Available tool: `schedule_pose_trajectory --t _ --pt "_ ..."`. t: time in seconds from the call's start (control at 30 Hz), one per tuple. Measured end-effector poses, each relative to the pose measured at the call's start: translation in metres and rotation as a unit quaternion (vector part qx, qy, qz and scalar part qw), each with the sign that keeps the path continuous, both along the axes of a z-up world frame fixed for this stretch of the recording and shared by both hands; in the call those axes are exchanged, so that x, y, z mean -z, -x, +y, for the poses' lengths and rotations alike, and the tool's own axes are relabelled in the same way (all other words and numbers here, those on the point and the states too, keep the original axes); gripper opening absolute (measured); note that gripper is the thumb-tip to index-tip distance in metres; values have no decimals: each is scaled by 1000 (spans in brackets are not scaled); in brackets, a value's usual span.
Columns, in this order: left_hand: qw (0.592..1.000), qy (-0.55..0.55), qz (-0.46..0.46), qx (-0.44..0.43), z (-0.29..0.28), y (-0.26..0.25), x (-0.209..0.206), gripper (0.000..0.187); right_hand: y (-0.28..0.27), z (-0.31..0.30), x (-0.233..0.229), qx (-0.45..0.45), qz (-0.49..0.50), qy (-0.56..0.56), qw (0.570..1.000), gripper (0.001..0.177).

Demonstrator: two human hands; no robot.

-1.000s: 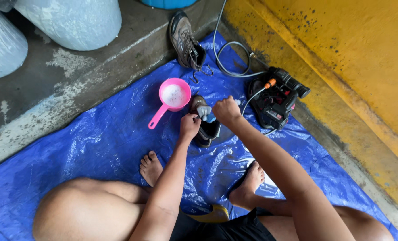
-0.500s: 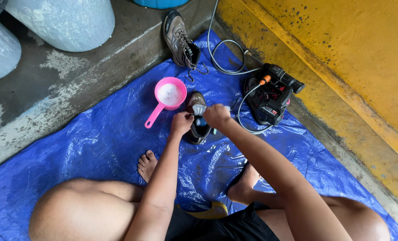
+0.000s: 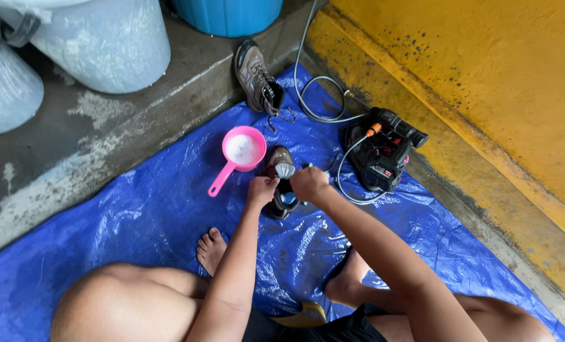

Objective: The person cleans a brown hiking boot using a handheld power washer and a toothbrush. They first spray the boot with water, then dip the toothbrush into a pink bowl containing soapy water and scrub the boot's surface.

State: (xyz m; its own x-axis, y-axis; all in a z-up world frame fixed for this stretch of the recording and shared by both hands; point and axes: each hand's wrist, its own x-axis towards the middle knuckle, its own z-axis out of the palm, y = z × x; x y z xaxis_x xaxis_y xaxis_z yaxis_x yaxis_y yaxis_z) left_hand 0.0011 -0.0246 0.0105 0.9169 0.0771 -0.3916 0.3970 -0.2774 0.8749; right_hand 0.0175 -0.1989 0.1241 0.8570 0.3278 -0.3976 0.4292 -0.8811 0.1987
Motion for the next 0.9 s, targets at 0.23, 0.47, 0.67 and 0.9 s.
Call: schedule_pose_trajectory --t 0.23,0.47,0.67,0.9 --pt "996 -57 66 25 0 5 -38 36 -14 -16 28 -102 -160 -29 981 17" --pt "998 -43 48 21 -1 7 -26 41 -33 -9 6 -6 -25 15 1000 21" --pt "995 -69 71 20 -2 4 -45 35 -7 -7 69 -109 -131 -16 985 23" --pt "999 -35 0 20 1 -22 31 39 -39 -4 66 -105 -132 14 986 20"
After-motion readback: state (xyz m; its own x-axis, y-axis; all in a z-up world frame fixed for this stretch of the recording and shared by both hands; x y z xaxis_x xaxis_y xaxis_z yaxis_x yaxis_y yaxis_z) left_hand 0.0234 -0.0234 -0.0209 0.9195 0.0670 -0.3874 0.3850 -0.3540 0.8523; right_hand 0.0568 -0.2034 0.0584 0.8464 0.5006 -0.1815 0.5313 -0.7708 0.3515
